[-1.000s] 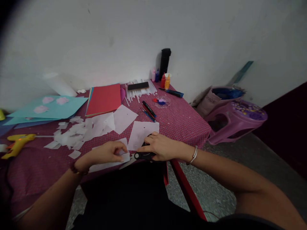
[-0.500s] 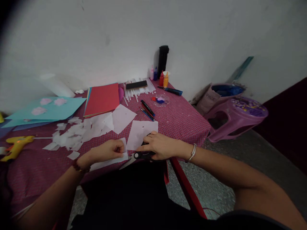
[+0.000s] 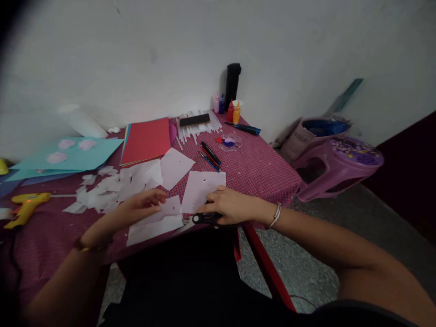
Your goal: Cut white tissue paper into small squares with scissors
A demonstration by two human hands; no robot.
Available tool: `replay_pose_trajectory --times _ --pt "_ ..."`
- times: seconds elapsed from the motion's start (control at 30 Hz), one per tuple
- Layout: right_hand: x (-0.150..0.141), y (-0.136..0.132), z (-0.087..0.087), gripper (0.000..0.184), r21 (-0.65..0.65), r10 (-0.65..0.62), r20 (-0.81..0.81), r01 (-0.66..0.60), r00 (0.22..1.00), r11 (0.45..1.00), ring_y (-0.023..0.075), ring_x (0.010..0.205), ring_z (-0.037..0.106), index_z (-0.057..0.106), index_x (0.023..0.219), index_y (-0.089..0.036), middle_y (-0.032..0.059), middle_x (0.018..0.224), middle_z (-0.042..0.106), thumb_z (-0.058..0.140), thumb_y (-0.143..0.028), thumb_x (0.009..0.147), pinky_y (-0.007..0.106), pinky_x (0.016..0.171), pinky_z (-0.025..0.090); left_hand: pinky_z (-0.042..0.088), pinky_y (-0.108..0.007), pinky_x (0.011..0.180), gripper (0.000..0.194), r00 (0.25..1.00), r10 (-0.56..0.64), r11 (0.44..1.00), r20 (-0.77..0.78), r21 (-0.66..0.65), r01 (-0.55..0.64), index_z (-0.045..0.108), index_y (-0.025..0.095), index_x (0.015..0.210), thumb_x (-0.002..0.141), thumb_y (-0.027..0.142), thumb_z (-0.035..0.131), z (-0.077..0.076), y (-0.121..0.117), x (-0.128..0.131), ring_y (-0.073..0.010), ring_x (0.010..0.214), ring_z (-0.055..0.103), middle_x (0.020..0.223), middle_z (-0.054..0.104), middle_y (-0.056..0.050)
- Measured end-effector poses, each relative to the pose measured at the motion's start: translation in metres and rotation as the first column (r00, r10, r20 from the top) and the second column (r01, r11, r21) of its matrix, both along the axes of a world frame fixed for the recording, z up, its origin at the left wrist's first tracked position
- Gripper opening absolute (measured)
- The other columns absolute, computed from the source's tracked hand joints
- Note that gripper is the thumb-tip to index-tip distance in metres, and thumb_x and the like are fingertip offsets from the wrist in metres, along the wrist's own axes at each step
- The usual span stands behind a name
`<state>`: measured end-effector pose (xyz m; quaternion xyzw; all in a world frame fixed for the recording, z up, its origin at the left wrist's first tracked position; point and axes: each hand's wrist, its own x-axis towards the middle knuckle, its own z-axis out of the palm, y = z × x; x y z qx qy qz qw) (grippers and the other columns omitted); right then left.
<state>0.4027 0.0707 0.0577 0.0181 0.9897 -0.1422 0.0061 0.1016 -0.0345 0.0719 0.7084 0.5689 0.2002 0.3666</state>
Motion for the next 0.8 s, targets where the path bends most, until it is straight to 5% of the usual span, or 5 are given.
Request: replay_pose_trajectory --times 0.17,0.27,0.4,0.67,0.8 --pt "0.002 -0.001 0.000 0.061 -0.016 -0.012 -0.011 0.011 1.000 1.000 0.0220 0.091 0.052 0.043 0.138 -0.027 0.0088 0.105 0.058 0.062 -0.025 0.080 0.035 0.083 0.034 0.051 -0.029 0.072 0.017 0.915 0.396 0.868 -0.078 0.358 -0.345 0.060 0.023 0.096 0.081 0.031 0.060 0.023 -0.065 -0.038 -0.0175 0.081 0.063 0.089 0.066 -0.002" --pt "-0.001 -0.004 -0.001 0.059 -0.019 -0.022 -0.021 0.022 1.000 1.000 0.0211 0.088 0.052 0.047 0.135 -0.026 0.0082 0.102 0.058 0.062 -0.023 0.078 0.035 0.082 0.034 0.051 -0.030 0.075 0.009 0.917 0.331 0.798 -0.223 0.585 -0.145 0.063 0.023 0.089 0.081 0.023 0.059 0.001 -0.107 -0.033 -0.0189 0.085 0.063 0.089 0.067 -0.003" --pt "-0.005 -0.008 0.000 0.061 -0.019 -0.038 -0.007 0.038 0.999 0.999 0.0208 0.086 0.052 0.047 0.136 -0.028 0.0075 0.101 0.058 0.063 -0.023 0.077 0.034 0.081 0.035 0.049 -0.036 0.086 0.027 0.832 0.223 0.793 -0.508 0.591 0.148 0.062 0.025 0.109 0.083 0.019 0.058 -0.046 -0.128 -0.018 -0.0219 0.097 0.063 0.106 0.069 -0.004" --pt "0.025 -0.005 0.018 0.062 0.022 -0.214 0.028 0.213 0.977 0.977 0.0214 0.095 0.054 0.045 0.136 -0.031 0.0073 0.111 0.058 0.060 -0.019 0.077 0.035 0.083 0.033 0.048 -0.034 0.075 0.017 0.793 0.316 0.792 -0.521 0.605 0.081 0.064 0.021 0.101 0.087 0.022 0.054 -0.068 -0.127 -0.024 -0.0193 0.081 0.062 0.087 0.068 -0.005" --pt "0.044 -0.004 -0.004 0.058 0.126 -0.564 -0.045 0.565 0.824 0.815 0.0231 0.093 0.055 0.046 0.135 -0.024 0.0096 0.105 0.059 0.056 -0.019 0.079 0.036 0.081 0.035 0.047 -0.033 0.074 0.010 0.797 0.343 0.761 -0.497 0.644 0.074 0.065 0.021 0.091 0.086 0.020 0.056 -0.072 -0.133 -0.027 -0.0185 0.078 0.061 0.084 0.068 -0.004"
